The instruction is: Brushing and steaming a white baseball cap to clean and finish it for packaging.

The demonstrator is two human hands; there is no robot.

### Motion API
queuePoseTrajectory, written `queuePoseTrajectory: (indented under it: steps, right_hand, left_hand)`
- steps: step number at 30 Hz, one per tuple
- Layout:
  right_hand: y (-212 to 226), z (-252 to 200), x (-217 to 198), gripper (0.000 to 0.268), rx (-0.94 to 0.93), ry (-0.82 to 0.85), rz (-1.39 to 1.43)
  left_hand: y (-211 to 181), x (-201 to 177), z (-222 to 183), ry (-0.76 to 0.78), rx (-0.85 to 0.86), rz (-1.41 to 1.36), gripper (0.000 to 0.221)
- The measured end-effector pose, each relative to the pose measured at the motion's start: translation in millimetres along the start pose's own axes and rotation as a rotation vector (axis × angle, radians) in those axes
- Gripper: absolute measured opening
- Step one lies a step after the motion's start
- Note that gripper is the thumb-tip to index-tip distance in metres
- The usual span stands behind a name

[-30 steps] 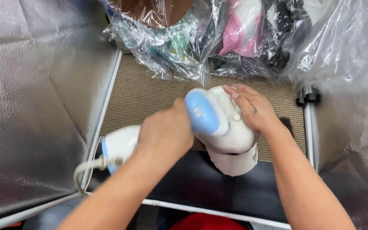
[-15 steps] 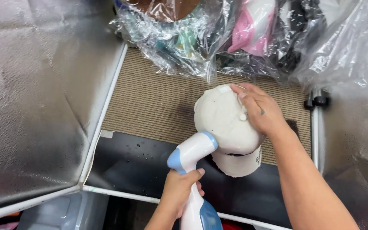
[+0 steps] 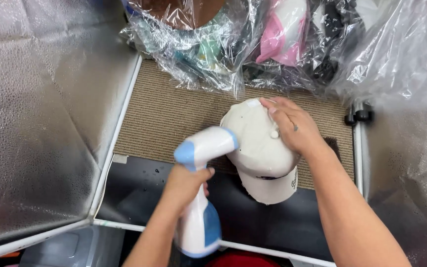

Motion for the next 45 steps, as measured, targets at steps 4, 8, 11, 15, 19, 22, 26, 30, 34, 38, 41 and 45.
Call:
queuePoseTrajectory:
  steps: [4,8,11,15,19,22,26,30,34,38,41,45]
  right_hand:
    - [7,0,-2,0.05,0.013,-0.013,-0.01]
    - [-3,-2,4,0.047,-0.001,0.001,0.028]
    - [4,-6,2,0.049,-0.006,-0.014,0.022]
    - [-2,-4,3,0.046,0.008,-0.03,0.031]
    - [9,-8,0,0.045,0.029,-0.055,0.011]
    - [7,-5,1,0.043,0.038,-0.071,0.044]
    - [-5,-8,2,0.042,0.112,-0.095,0.13]
    - [15,-29,-5,0.045,0.439,-0.128,0.432]
    - [7,-45,8,0.067,0.672,-0.217,0.827]
    - [-1,-47,10,0.082,0.844,-0.194,0.963]
    - [-6,-67,33,0.072,0.934,-0.237,1.083]
    - [-38,-106,89,0.037,0.768,-0.471,1.173]
  left_hand:
    - [-74,-17,-41,0.014,-0.029,0.662,0.075]
    - [-95,-2,-22,-0.025,0.34,0.906,0.06]
    - [-114,-2,-5,-0.139,0.419,0.696,0.062]
    - [-99,-21,33,-0.541,0.555,0.219,0.072]
    - [-40,-66,127,-0.803,0.692,0.003,0.058]
    - [-13,-96,165,-0.967,0.785,0.03,0.049]
    - [9,-104,176,-0.956,0.827,0.119,0.045]
    - [25,-103,173,-0.943,0.884,0.239,0.041]
    - [18,-67,85,-0.854,0.776,-0.084,0.075]
    - [48,26,37,-0.371,0.551,-0.176,0.058]
    - [35,58,-4,0.071,0.298,-0.265,0.077]
    - [34,54,30,0.106,0.457,-0.286,0.071]
Point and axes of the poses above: each hand's wrist, its own z-axis towards the middle knuckle, its own x-axis out of the palm, y = z × x, the point moved 1 cm from there along z, towards the middle knuckle, and after that the axes turned 1 degree about x, right-handed, at the moved point
